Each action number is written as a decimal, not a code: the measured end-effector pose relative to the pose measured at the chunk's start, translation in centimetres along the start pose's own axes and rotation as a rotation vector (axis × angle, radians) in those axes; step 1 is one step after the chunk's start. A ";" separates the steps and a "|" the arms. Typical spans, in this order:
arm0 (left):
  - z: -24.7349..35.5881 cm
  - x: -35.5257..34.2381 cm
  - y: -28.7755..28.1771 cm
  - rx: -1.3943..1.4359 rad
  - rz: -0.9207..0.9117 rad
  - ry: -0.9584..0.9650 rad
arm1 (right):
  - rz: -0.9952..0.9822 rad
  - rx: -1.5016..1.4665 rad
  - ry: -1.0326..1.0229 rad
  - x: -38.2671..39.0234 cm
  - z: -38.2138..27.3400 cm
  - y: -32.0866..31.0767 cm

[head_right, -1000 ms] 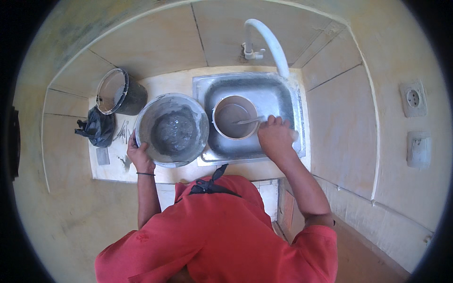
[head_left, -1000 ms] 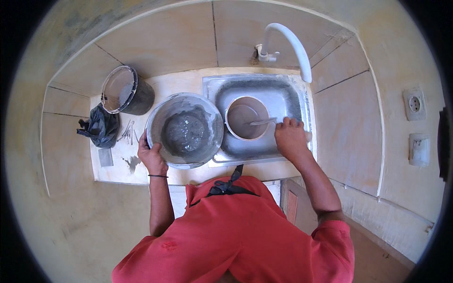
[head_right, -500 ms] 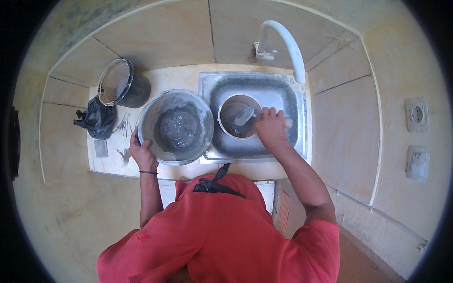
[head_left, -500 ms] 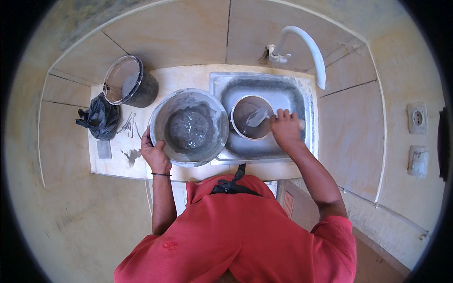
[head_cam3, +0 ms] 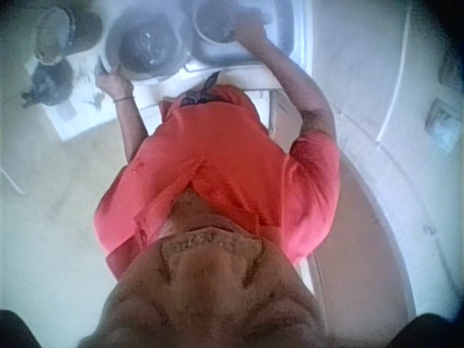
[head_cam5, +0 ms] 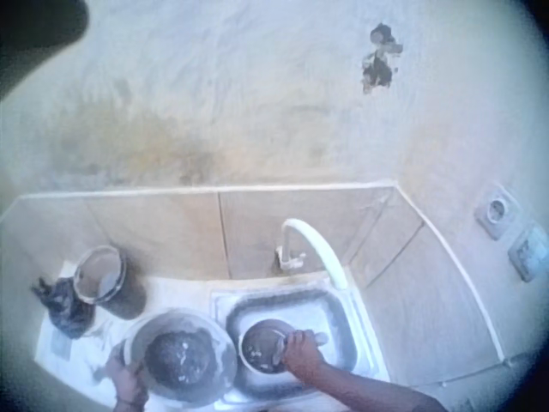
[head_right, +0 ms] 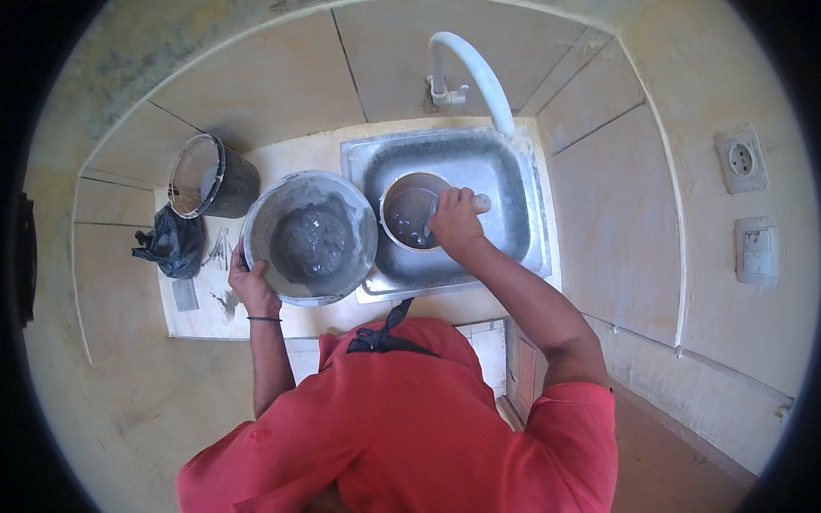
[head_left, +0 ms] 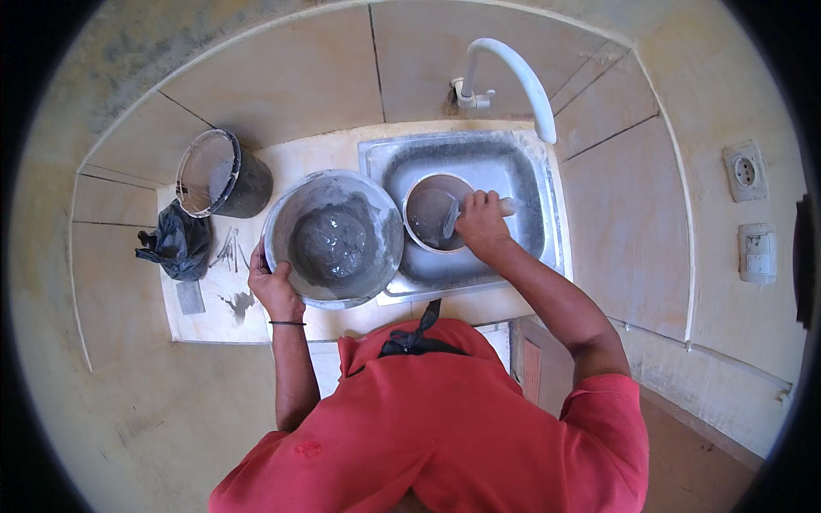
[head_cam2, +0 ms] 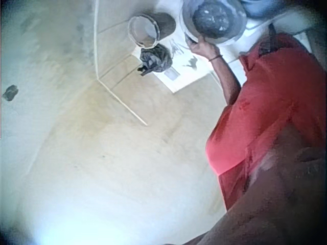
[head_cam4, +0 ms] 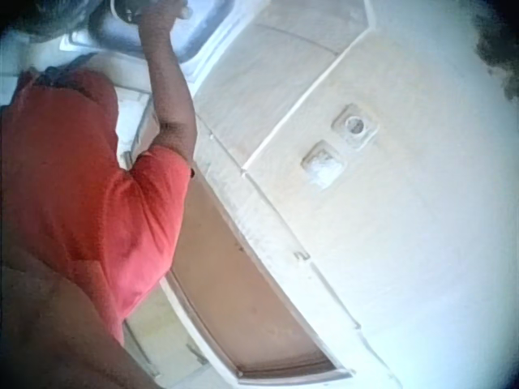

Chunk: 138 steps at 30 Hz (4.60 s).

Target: The person scoops a gray paste from a bucket with a trowel and applies it to several holes in a tiled wall above a sink. They repeatedly smooth the paste into the holes and scrape excess material back into the bucket.

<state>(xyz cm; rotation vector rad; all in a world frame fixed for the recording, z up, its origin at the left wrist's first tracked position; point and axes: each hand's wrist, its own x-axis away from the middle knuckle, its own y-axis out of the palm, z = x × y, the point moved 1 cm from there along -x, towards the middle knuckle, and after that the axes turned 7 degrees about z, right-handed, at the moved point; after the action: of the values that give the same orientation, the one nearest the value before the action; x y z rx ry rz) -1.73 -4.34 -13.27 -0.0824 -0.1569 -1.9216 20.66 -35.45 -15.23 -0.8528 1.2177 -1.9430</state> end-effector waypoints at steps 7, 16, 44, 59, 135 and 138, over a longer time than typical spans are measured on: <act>-0.9 0.8 -0.5 0.054 0.033 0.005 | -0.029 -0.191 0.167 1.1 1.8 -3.1; 0.9 0.5 0.4 -0.118 -0.035 0.061 | -0.184 -0.887 0.497 15.0 6.7 1.9; 0.8 0.0 2.0 -0.057 0.036 0.021 | 1.100 -0.699 0.811 -3.7 36.5 -17.1; 1.1 -0.1 2.4 -0.014 -0.006 0.009 | 1.136 -0.908 0.744 -7.8 31.4 -18.3; 2.0 0.5 2.7 -0.040 -0.030 0.009 | 0.785 -1.580 0.527 -2.8 30.9 -19.3; 1.2 0.0 2.5 -0.007 -0.045 0.011 | 1.028 -1.614 0.552 -2.5 33.3 -19.6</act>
<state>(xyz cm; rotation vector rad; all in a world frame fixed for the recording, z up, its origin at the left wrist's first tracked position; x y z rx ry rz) 0.55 -5.04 -11.89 -0.0730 -0.1457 -1.9672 44.99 -42.81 14.00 -0.0949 2.7838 -0.0466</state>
